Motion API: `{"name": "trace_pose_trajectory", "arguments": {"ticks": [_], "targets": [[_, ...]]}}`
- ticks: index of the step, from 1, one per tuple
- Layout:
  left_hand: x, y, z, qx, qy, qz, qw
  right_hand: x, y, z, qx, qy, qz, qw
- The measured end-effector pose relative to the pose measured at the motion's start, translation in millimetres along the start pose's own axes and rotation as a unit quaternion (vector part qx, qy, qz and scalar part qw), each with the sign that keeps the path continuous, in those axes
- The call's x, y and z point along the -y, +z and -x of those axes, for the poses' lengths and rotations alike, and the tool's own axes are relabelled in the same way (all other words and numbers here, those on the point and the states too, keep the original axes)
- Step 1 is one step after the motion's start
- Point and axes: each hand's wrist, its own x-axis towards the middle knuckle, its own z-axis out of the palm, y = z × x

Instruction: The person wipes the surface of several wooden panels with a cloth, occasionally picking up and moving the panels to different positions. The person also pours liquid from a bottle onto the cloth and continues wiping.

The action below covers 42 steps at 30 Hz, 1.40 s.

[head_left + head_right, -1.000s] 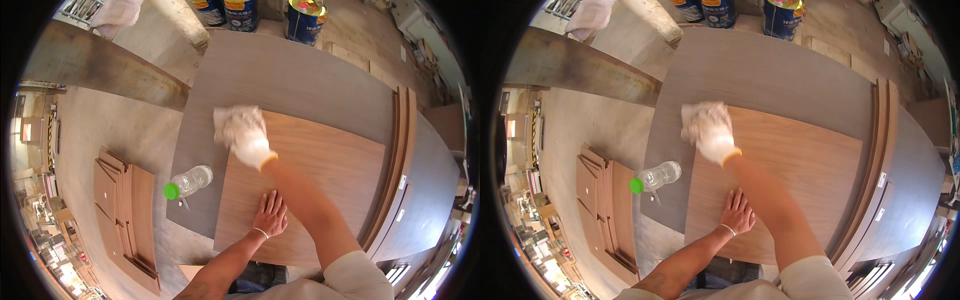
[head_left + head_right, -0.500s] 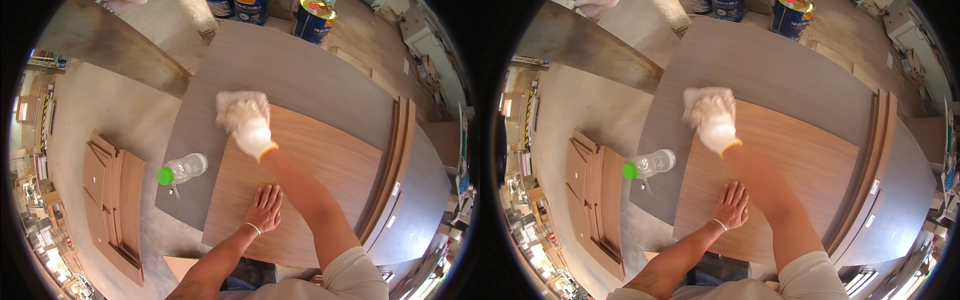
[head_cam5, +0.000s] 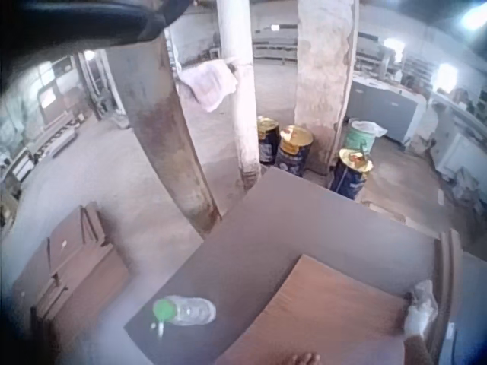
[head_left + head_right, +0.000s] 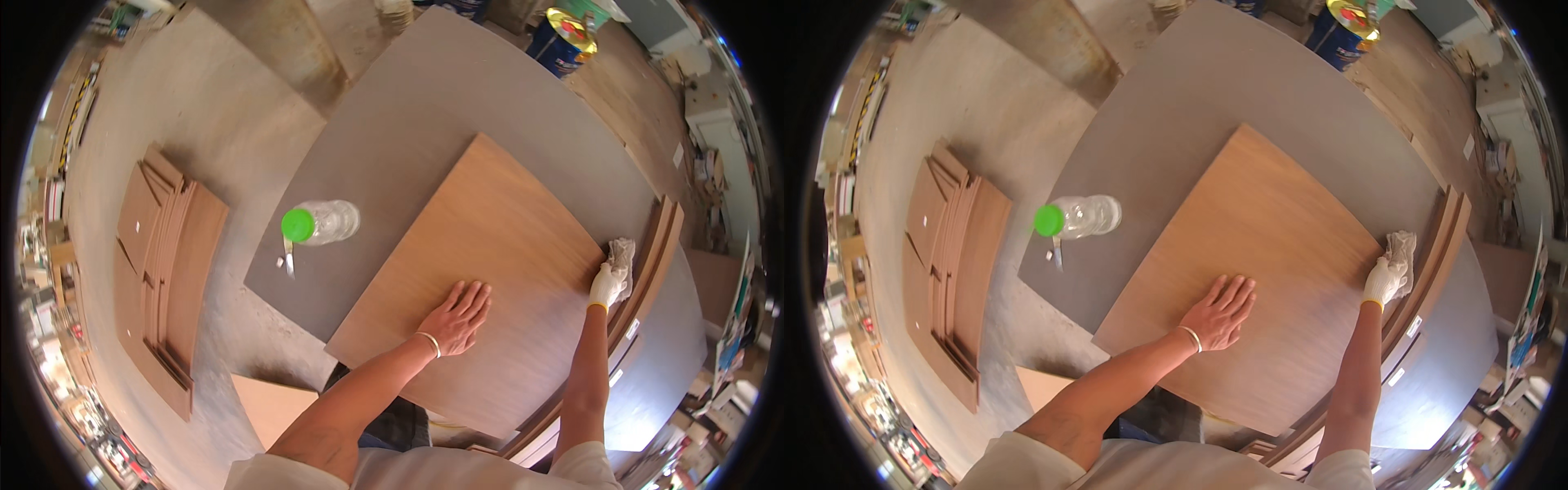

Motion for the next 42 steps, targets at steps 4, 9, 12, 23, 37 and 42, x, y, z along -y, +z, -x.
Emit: {"name": "trace_pose_trajectory", "arguments": {"ticks": [4,9,12,23,37,42], "targets": [[-11.2,3.5,-15.1,-0.016,0.016,-0.018,1.0,81.1,42.1,57.5,0.05,-0.319,0.016,0.946],[-3.0,12.9,-12.3,0.157,0.041,0.106,0.981,229.2,58.3,251.0,0.27,-0.61,0.041,0.744],[-8.1,67.8,-23.5,-0.251,0.039,-0.105,0.962,212.3,35.5,333.9,0.355,-0.71,-0.019,0.608],[-61.1,32.1,184.1,-0.016,-0.046,0.161,0.986,193.1,60.8,260.5,0.224,-0.545,0.121,0.799],[66.7,-59.7,159.7,-0.113,-0.105,0.22,0.963,63.4,-60.1,477.3,0.413,-0.626,-0.159,0.642],[121.4,-30.7,12.5,0.005,0.007,-0.026,1.0,53.1,-59.2,484.5,0.41,-0.649,-0.163,0.62]]}}
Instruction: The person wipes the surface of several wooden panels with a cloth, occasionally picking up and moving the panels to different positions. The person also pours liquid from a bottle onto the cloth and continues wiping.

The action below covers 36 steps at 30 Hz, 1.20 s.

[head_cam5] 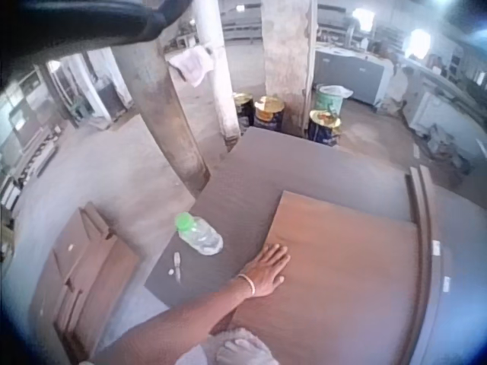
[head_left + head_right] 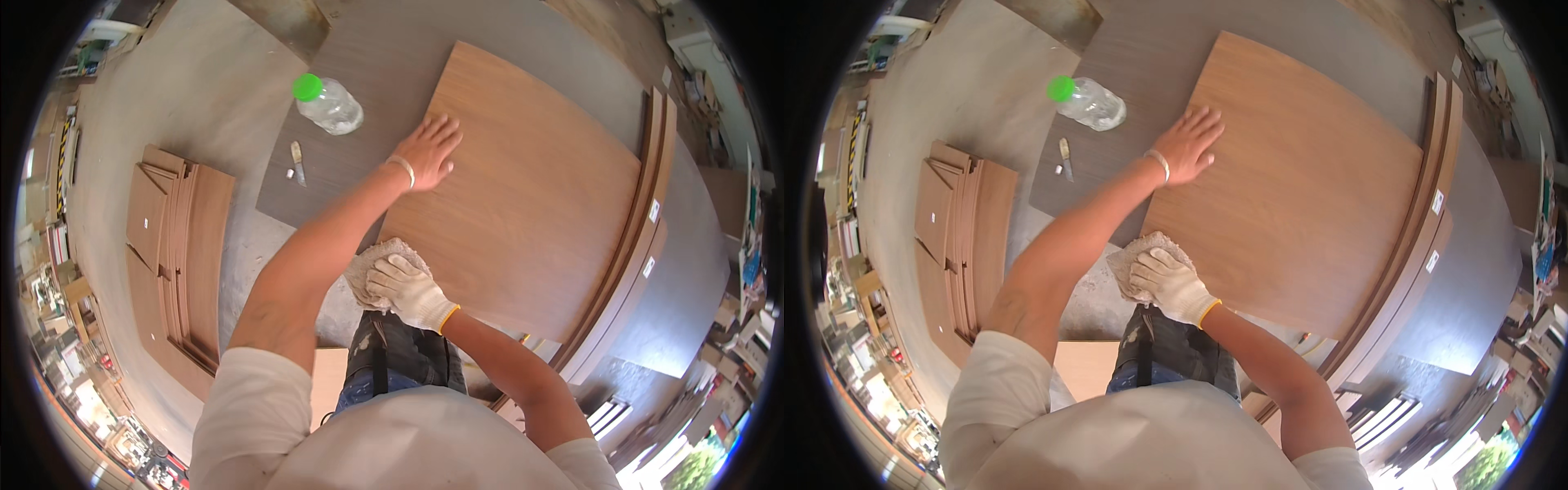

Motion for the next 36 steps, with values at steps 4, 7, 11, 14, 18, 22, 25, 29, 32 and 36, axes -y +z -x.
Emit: {"name": "trace_pose_trajectory", "arguments": {"ticks": [4,7,11,14,18,22,25,29,32,36], "targets": [[-10.6,11.7,-40.6,0.023,-0.008,-0.078,0.997,-8.5,-8.2,-11.0,0.041,0.104,0.005,0.994],[-9.3,7.7,-43.5,0.093,-0.023,-0.061,0.994,-44.0,-42.0,-59.4,-0.046,0.139,0.13,0.981],[-17.9,3.8,-58.7,0.137,-0.01,-0.059,0.989,-71.1,-40.1,-73.5,-0.174,0.216,0.107,0.955],[-9.3,1.2,-45.6,0.152,-0.037,-0.049,0.987,11.8,27.5,-46.9,-0.112,0.239,-0.013,0.965],[-6.6,1.7,-54.6,0.12,-0.022,-0.055,0.991,8.0,52.1,-11.7,0.001,0.068,-0.062,0.996],[-4.8,3.6,-51.3,0.12,-0.028,-0.079,0.989,-40.2,-36.1,-54.6,-0.133,0.158,0.095,0.974],[-5.4,7.5,-60.6,0.095,-0.013,-0.08,0.992,-91.6,-45.0,-60.8,-0.233,0.183,0.043,0.954],[4.4,13.3,-51.2,0.111,-0.028,-0.065,0.991,-17.7,-31.8,-59.0,0.026,0.225,0.073,0.971],[-2.8,9.5,-56.5,0.111,-0.016,-0.064,0.992,11.9,36.8,-5.4,-0.167,0.114,-0.019,0.979],[-0.4,11.8,-56.9,0.11,-0.012,-0.061,0.992,16.0,7.1,41.1,-0.06,0.137,-0.019,0.989]]}}
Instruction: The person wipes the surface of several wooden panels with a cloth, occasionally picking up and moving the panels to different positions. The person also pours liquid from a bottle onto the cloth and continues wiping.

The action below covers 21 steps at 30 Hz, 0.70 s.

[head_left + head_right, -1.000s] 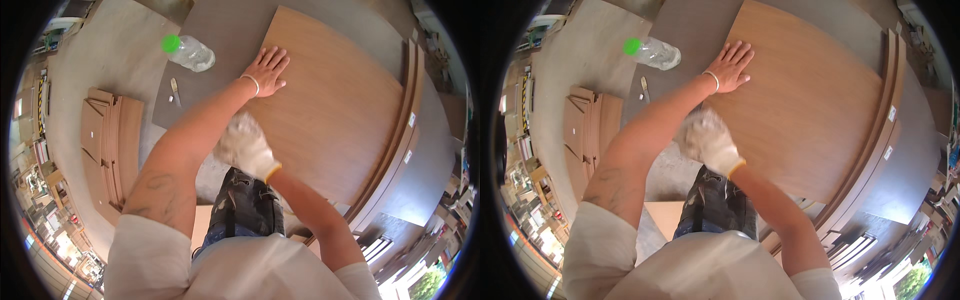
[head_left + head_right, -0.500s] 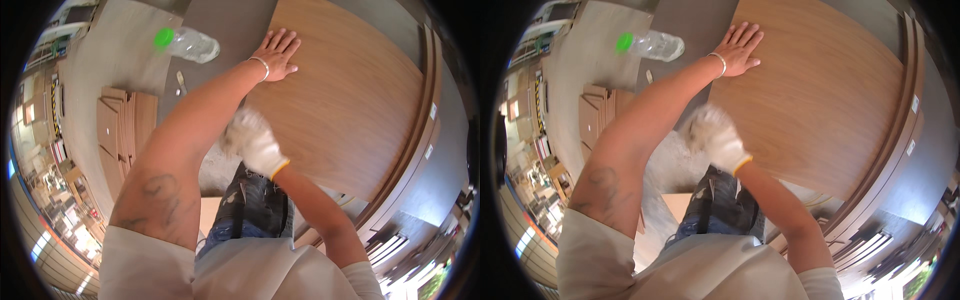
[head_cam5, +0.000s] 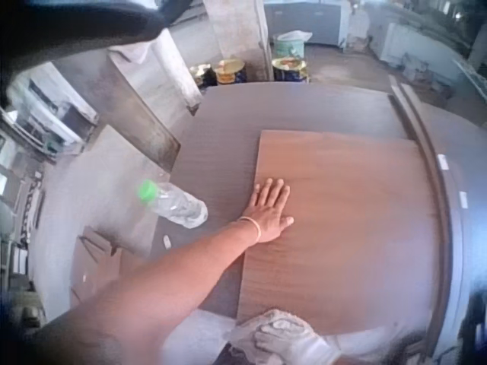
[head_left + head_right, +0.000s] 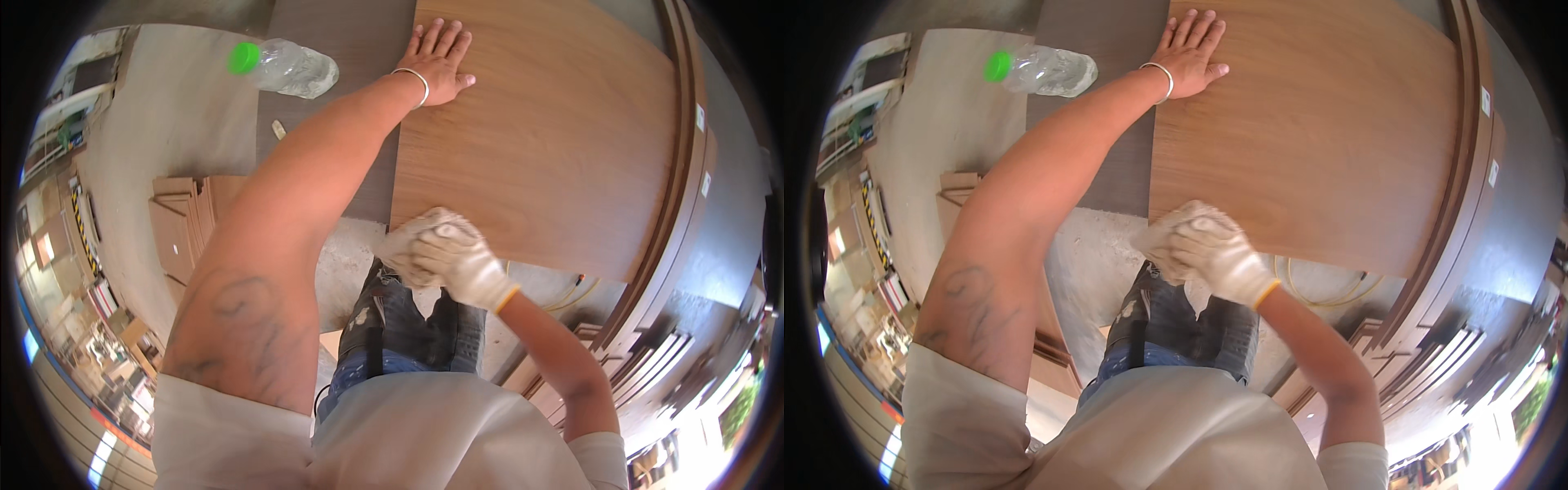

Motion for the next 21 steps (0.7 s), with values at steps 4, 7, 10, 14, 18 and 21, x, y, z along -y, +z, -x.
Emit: {"name": "trace_pose_trajectory", "arguments": {"ticks": [4,7,10,14,18,21], "targets": [[1.9,0.7,2.0,-0.01,0.004,0.019,1.0,-30.9,-29.2,97.1,-0.002,0.128,0.142,0.982],[-5.2,-3.5,-2.5,-0.024,0.013,0.014,1.0,-69.3,-1.1,241.6,-0.236,0.451,0.182,0.841],[5.4,8.9,1.9,-0.042,0.009,-0.004,0.999,-43.7,28.9,186.4,-0.572,0.396,-0.131,0.707],[-8.2,3.5,-6.9,-0.025,0.014,-0.047,0.998,41.1,99.7,32.6,-0.243,0.429,0.112,0.863],[7.7,18.8,-7.7,-0.106,0.038,-0.059,0.992,84.4,141.5,-40.9,-0.256,0.244,-0.057,0.934],[16.0,30.9,-2.6,-0.202,0.077,-0.061,0.974,46.4,121.4,9.8,-0.306,0.217,0.115,0.92]]}}
